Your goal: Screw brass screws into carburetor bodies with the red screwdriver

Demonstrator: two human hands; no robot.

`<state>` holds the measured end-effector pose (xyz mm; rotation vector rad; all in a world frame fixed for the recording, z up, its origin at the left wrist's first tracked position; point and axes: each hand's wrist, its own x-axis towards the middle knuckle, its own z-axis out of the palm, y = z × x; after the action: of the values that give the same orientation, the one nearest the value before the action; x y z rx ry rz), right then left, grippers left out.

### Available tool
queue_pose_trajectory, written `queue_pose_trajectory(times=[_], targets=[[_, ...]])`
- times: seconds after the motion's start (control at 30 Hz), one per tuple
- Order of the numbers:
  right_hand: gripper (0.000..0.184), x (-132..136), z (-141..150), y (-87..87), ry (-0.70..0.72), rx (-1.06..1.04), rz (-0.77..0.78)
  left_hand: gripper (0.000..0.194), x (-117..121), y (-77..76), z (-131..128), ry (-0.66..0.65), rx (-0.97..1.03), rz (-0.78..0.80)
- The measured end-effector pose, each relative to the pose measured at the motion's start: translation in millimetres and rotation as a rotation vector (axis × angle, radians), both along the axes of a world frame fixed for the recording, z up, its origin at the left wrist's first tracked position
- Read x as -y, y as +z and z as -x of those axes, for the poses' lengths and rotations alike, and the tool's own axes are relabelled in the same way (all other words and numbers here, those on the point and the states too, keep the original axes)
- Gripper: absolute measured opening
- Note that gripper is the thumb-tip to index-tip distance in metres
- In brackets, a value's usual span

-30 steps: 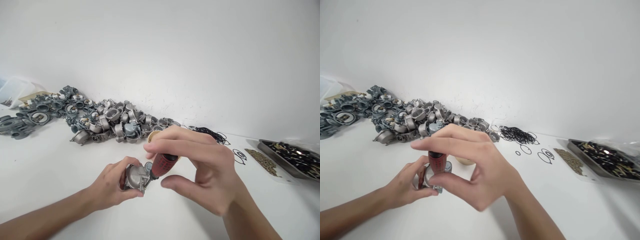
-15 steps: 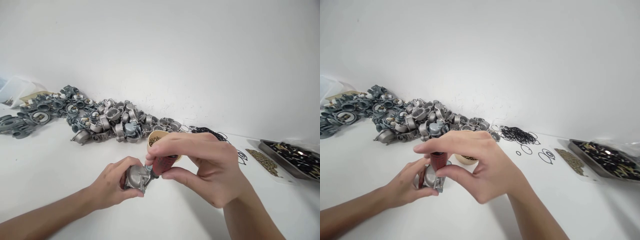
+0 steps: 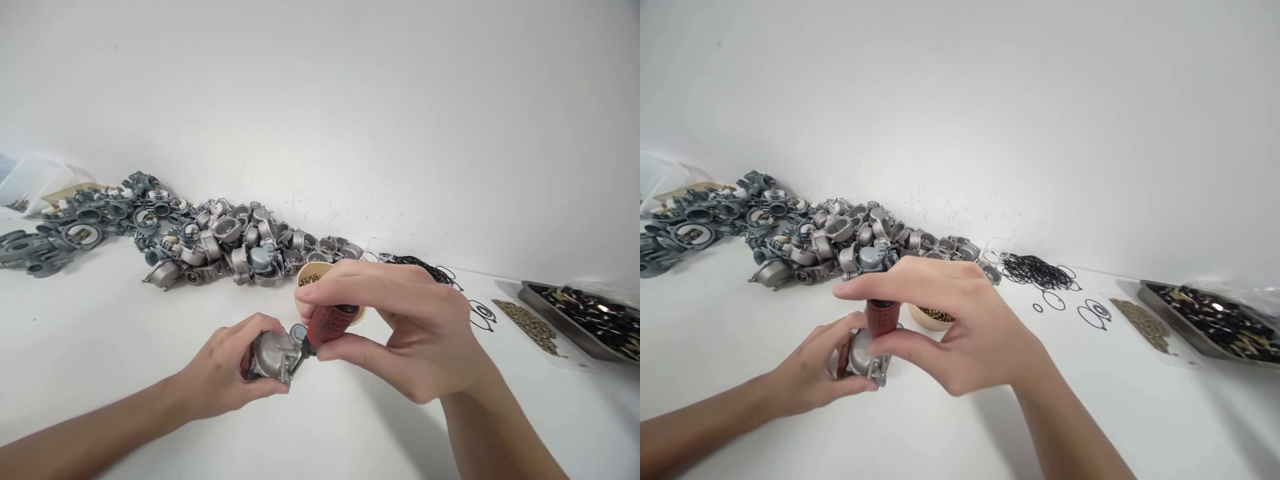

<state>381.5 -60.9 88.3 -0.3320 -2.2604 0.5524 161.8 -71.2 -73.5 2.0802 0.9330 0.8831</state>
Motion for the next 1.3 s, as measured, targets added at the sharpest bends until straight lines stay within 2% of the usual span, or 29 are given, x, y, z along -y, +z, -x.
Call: queue_pose_trajectory(times=[0.13, 0.3, 0.57, 0.73, 0.9, 1.03, 1.2, 1.3], targets=[[0.033, -1, 2, -0.6, -0.055, 0.030, -0.064, 0.043, 0, 3.3, -1, -0.010, 0.006, 0.018], [0.040, 5, -1, 3.0, 0.015, 0.065, 0.051, 0.042, 0, -1.0, -1, 0.002, 0.017, -0.031], [0.027, -2, 0, 0.7, 0.003, 0.037, -0.001, 0.045, 1, -4.6, -1, 0.003, 0.009, -0.064], [0.031, 1, -2, 4.6, 0.128, 0.075, 0.027, 0.043, 0, -9.1, -1, 0.024, 0.030, -0.133], [0.018, -2, -1, 1.7, 0.061, 0.034, 0.006, 0.044, 1, -2.7, -2, 0.019, 0.045, -0.042], [0.018, -4, 2, -0.3, -0.010, 0.083, -0.049, 0.043, 2, -0.8, -2, 0.047, 0.039, -0.006], [0.030, -2, 2, 1.6, 0.100, 0.106, -0.015, 0.045, 1, -8.9, -3, 0.067, 0.054, -0.078], [0.028, -1, -1, 3.1, 0.041, 0.105, -0.026, 0.043, 1, -8.3, -4, 0.108, 0.060, -0.001]])
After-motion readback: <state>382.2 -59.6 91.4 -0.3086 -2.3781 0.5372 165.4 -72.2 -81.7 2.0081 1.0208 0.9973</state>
